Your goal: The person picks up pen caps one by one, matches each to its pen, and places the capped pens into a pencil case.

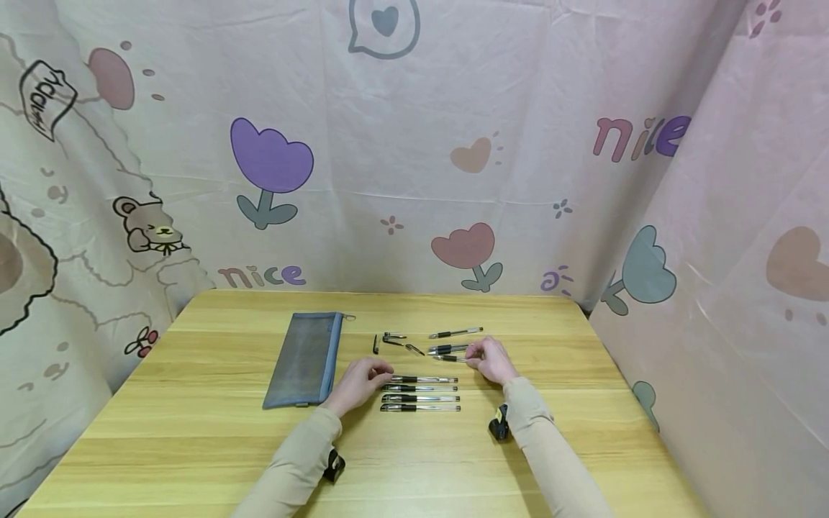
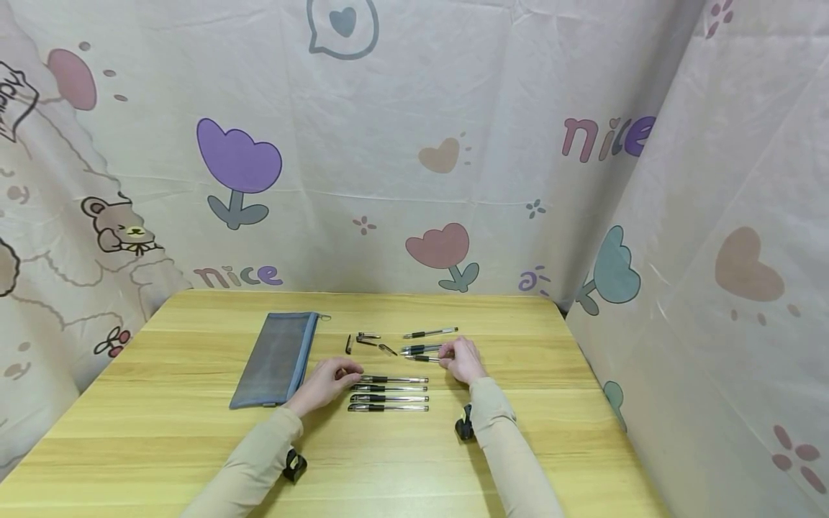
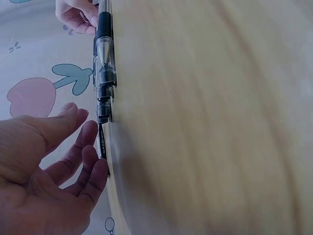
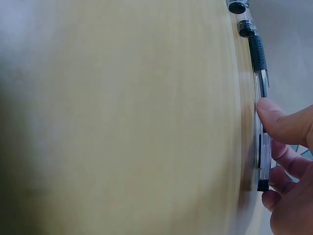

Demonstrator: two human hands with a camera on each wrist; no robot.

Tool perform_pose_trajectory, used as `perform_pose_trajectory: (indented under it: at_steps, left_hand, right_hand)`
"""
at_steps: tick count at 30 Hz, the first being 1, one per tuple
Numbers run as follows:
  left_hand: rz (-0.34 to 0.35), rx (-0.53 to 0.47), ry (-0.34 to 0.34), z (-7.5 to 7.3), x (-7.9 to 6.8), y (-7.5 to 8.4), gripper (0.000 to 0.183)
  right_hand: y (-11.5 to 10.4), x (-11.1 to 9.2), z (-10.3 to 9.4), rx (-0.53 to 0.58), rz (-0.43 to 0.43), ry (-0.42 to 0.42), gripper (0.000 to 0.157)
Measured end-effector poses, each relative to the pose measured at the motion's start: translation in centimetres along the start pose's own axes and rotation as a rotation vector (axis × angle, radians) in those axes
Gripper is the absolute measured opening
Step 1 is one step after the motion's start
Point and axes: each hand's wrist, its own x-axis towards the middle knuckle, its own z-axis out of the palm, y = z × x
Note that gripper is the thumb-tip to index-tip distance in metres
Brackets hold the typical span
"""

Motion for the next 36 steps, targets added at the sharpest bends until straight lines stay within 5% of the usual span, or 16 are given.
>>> perform_pose_trajectory:
  at_steps: [14, 36]
  left_hand:
    - [-0.058, -0.078, 0.046, 0.0, 0.0, 0.0, 0.016]
    - [-0.034, -0.047, 0.074, 1.3, 2.4, 0.5, 0.025]
  right_hand:
    - [-0.4, -1.1, 0.2, 0.085, 0.008, 0.016, 0.007]
    - [-1.0, -2.7, 0.5, 0.26, 0.003, 0.079, 0.013]
